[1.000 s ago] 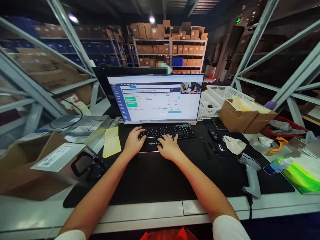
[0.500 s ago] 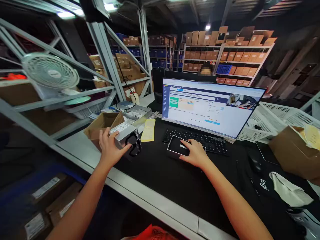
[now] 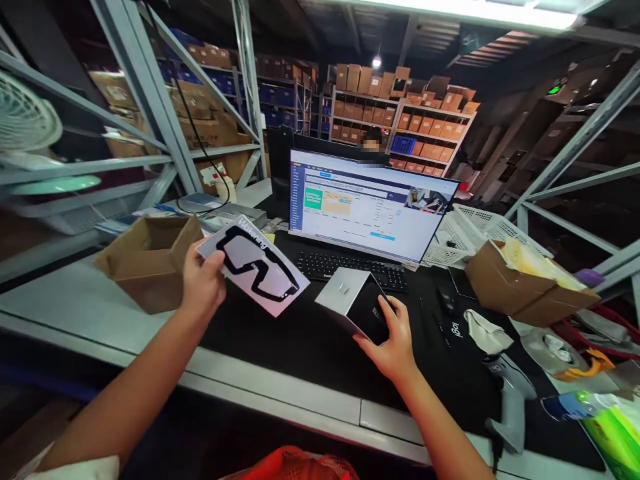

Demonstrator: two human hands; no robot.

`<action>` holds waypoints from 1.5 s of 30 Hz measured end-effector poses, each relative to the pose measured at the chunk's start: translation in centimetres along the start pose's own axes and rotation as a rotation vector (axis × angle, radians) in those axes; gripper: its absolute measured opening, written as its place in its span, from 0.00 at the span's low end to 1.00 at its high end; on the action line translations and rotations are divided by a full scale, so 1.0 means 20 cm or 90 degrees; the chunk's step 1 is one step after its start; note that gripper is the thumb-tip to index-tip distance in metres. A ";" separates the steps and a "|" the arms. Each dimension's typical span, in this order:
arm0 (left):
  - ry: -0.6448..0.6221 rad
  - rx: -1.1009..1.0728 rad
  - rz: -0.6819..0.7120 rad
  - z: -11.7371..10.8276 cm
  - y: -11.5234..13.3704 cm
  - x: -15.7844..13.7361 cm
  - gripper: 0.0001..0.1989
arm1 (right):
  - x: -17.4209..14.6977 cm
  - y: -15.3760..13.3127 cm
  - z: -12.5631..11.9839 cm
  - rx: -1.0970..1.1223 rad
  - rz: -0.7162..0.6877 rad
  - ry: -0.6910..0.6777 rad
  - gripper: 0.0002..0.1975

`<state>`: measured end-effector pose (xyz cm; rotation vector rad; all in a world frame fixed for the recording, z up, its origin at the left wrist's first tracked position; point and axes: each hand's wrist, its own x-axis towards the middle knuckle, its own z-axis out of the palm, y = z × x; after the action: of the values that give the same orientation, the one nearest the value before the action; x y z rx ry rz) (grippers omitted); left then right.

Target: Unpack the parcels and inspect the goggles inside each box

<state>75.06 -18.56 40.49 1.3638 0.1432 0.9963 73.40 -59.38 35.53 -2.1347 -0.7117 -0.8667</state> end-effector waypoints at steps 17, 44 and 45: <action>-0.117 0.520 0.397 -0.17 -0.09 -0.04 0.23 | 0.31 -0.22 0.18 -0.204 0.150 -0.583 0.39; -0.679 0.009 -0.156 0.43 -0.52 -0.61 0.22 | 0.55 0.00 0.11 0.422 0.318 -0.620 0.26; -0.677 0.011 -0.165 0.43 -0.53 -0.62 0.21 | 0.54 0.01 0.10 0.433 0.312 -0.598 0.26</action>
<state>78.30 -31.88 28.28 1.6726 -0.4614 -0.0246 81.00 -55.53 42.54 -1.8445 -0.7161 0.6306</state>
